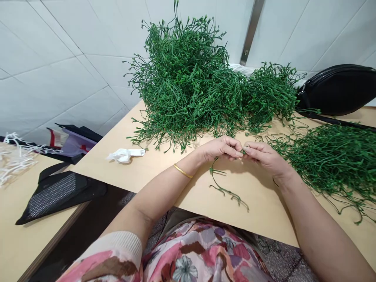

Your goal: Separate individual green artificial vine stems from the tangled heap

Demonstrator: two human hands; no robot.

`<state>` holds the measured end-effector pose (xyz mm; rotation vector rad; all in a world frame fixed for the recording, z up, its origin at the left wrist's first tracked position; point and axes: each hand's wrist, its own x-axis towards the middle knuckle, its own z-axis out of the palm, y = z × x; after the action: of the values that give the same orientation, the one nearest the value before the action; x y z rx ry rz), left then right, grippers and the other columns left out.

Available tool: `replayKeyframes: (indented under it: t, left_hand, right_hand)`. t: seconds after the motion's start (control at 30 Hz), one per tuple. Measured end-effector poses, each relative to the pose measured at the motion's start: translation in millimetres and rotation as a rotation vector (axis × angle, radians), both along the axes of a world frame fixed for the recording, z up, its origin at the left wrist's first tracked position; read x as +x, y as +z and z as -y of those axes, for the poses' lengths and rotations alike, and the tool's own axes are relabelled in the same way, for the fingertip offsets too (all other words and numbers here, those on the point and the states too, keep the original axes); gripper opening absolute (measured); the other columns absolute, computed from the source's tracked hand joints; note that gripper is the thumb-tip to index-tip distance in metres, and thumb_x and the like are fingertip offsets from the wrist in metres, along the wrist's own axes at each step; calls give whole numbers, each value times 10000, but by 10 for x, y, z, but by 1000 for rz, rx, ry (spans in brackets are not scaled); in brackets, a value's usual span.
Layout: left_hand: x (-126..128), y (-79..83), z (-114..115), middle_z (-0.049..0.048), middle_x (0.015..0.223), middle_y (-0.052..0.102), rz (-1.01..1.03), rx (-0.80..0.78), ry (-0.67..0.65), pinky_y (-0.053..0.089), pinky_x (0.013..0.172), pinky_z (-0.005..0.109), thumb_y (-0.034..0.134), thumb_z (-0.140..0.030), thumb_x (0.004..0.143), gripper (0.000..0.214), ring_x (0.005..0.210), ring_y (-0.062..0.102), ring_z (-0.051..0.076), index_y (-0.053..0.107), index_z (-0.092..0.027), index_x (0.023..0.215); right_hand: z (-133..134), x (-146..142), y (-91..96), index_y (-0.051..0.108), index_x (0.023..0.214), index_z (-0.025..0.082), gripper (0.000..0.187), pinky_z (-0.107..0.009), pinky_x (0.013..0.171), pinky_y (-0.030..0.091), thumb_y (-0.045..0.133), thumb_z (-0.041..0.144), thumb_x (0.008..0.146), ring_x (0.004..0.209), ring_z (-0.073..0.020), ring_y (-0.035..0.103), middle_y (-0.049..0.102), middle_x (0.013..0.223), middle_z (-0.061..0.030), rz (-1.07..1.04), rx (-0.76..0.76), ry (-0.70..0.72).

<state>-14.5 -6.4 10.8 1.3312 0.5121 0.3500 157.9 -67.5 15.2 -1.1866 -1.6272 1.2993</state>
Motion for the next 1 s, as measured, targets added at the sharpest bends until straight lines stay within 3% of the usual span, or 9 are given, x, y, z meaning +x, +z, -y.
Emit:
replayKeyframes:
  t: [0.2, 0.33, 0.4, 0.5, 0.6, 0.73, 0.83, 1.0]
  left_hand:
    - [2, 31, 78, 3, 529, 554, 84, -117, -155, 175, 406, 182, 757, -256, 498, 266, 423, 401, 41, 570, -110, 619]
    - [44, -53, 19, -31, 504, 493, 201, -225, 41, 110, 379, 162, 723, -248, 590, 234, 364, 265, -5, 543, -114, 659]
    - [48, -93, -48, -33, 528, 486, 254, -288, 196, 97, 372, 152, 660, -219, 672, 164, 357, 233, -12, 542, -112, 710]
    - [25, -130, -154, -25, 579, 493, 342, -392, 339, 143, 372, 144, 588, -169, 729, 90, 377, 280, -1, 546, -110, 781]
    - [-9, -146, -222, -29, 575, 469, 413, -441, 398, 166, 374, 149, 556, -167, 758, 65, 392, 294, 9, 542, -113, 791]
    - [-26, -141, -249, -25, 579, 454, 402, -471, 404, 157, 376, 156, 526, -220, 800, 108, 404, 284, 12, 547, -117, 774]
    - [-26, -122, -248, -26, 587, 447, 397, -470, 428, 164, 382, 159, 518, -227, 810, 116, 413, 283, 12, 545, -120, 775]
    - [-24, -101, -230, -27, 609, 464, 380, -437, 478, 224, 413, 161, 548, -222, 796, 93, 461, 357, 20, 542, -129, 791]
  right_hand:
    - [96, -8, 56, 505, 541, 187, 428, -287, 518, 291, 613, 572, 693, 500, -111, 340, 361, 497, 25, -261, -36, 118]
    - [1, -29, 22, 564, 627, 193, 323, -279, 528, 314, 621, 494, 730, 498, -101, 347, 381, 508, 35, -332, 38, -94]
    - [-71, -1, -16, 578, 656, 192, 287, -278, 554, 336, 613, 464, 741, 534, -109, 395, 429, 538, 25, -231, 85, -247]
    - [-135, 81, -71, 588, 670, 185, 253, -286, 551, 322, 568, 420, 762, 536, -119, 402, 461, 560, 9, 95, 129, -437]
    - [-129, 152, -107, 616, 691, 185, 225, -317, 579, 308, 503, 353, 791, 560, -150, 416, 478, 560, -16, 530, 236, -577]
    - [-90, 168, -153, 645, 714, 170, 255, -414, 699, 305, 458, 316, 809, 827, -282, 471, 585, 758, -129, 1032, 475, -665]
    - [-89, 154, -200, 654, 814, 165, 264, -468, 746, 291, 449, 330, 821, 943, -336, 429, 590, 926, -171, 1112, 562, -695]
    - [-136, 147, -261, 639, 874, 188, 292, -444, 778, 302, 388, 338, 860, 940, -303, 439, 585, 911, -138, 1011, 616, -601]
